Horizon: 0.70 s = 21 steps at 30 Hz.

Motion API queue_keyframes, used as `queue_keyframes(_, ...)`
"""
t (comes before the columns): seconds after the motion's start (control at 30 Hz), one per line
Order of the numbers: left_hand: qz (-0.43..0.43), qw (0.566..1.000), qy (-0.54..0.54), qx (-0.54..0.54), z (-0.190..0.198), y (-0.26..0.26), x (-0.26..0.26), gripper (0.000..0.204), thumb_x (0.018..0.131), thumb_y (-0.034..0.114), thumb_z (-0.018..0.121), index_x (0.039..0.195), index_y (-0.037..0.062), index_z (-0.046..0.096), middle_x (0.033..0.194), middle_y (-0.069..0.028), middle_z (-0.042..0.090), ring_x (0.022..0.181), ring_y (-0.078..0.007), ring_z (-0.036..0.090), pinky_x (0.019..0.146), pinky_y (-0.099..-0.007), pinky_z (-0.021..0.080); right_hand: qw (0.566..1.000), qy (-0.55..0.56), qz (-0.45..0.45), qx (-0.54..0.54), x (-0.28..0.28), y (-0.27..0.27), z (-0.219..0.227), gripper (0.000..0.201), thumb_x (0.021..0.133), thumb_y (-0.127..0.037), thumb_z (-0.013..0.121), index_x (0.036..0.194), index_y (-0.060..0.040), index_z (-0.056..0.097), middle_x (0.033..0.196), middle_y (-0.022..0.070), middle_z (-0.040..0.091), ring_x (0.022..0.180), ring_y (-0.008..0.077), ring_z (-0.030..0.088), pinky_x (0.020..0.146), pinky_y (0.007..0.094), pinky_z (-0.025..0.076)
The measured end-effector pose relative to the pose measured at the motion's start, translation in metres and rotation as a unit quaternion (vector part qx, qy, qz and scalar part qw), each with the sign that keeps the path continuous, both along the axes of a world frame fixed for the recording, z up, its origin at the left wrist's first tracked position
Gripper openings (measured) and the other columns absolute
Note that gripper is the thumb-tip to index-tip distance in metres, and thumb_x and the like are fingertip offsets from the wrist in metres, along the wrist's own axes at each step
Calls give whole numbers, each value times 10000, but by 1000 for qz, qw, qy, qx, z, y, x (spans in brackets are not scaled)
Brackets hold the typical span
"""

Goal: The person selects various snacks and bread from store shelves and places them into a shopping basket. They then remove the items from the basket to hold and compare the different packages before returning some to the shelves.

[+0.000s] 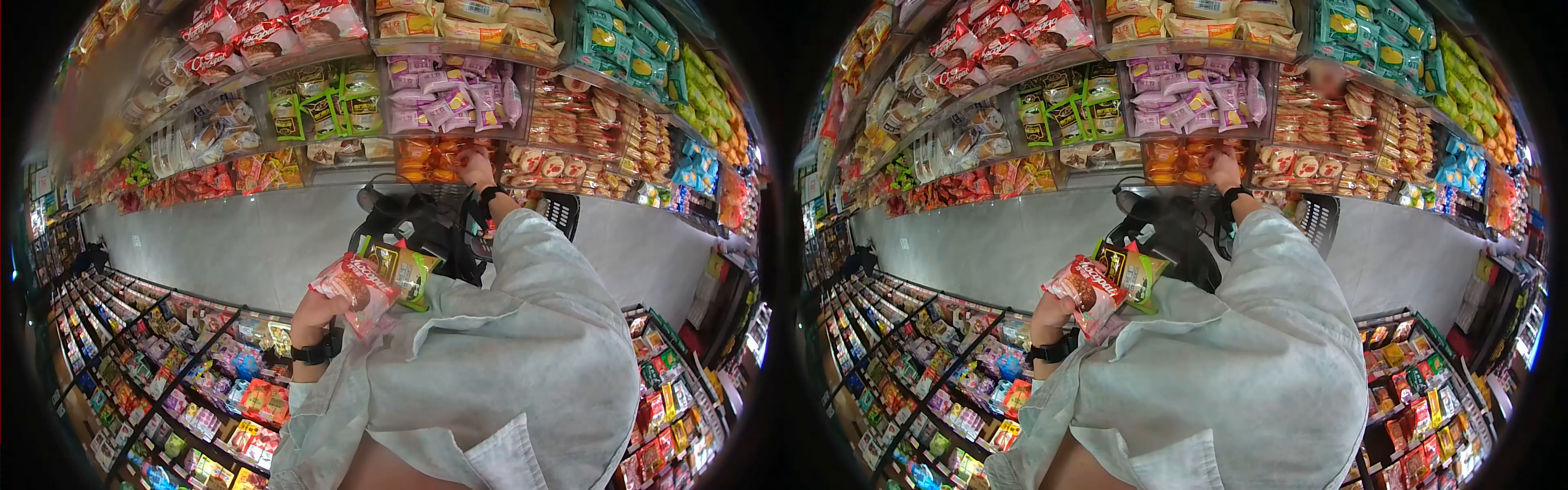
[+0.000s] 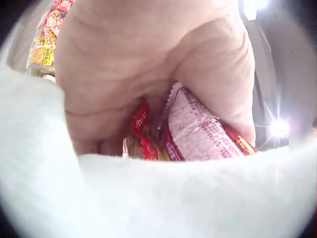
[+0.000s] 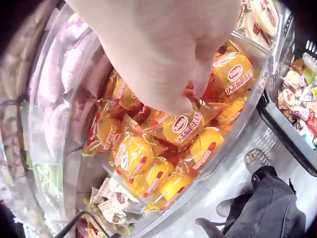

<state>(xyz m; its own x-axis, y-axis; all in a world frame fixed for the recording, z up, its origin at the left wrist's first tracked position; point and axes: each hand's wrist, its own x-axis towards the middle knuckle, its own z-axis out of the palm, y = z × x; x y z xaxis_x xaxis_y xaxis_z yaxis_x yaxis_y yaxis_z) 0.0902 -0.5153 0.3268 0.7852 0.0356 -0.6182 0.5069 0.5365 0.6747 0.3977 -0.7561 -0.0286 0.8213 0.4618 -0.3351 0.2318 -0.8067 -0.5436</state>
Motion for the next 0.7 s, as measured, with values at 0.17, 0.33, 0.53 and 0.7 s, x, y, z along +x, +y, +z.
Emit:
queue_keyframes(0.17,-31,999,-18,39,-12,-2,-2,1019,695,679,877,1357,-30,566,1241,-77,674,1119,-162,661,965,-320,533,999,1,3,37,3,-10,2,256,803,-287,803,1029,-167,790,1132,120,751,1224,374,607,1071,439,497)
queue_keyframes(0.33,-59,997,-52,11,-25,1,5,983,710,617,901,1359,-48,584,1261,-84,685,1131,-162,661,991,-319,526,973,163,-47,156,18,-20,78,242,885,-202,745,1103,-99,750,1048,113,752,1027,249,711,943,352,547)
queue_keyframes(0.53,-100,991,-79,-28,-36,10,-5,967,719,571,916,1380,-48,577,1312,-86,671,1170,-162,652,1023,-316,514,912,265,14,311,10,-13,196,271,989,-94,689,1254,-47,655,1137,11,719,1059,123,679,933,298,538)
queue_keyframes(0.7,-135,983,-112,-51,-36,24,-26,952,746,538,911,1408,-43,552,1347,-94,655,1205,-174,641,1053,-327,498,879,329,111,326,-57,25,301,359,991,-105,699,1331,-44,603,1209,71,688,1108,140,666,979,312,538)
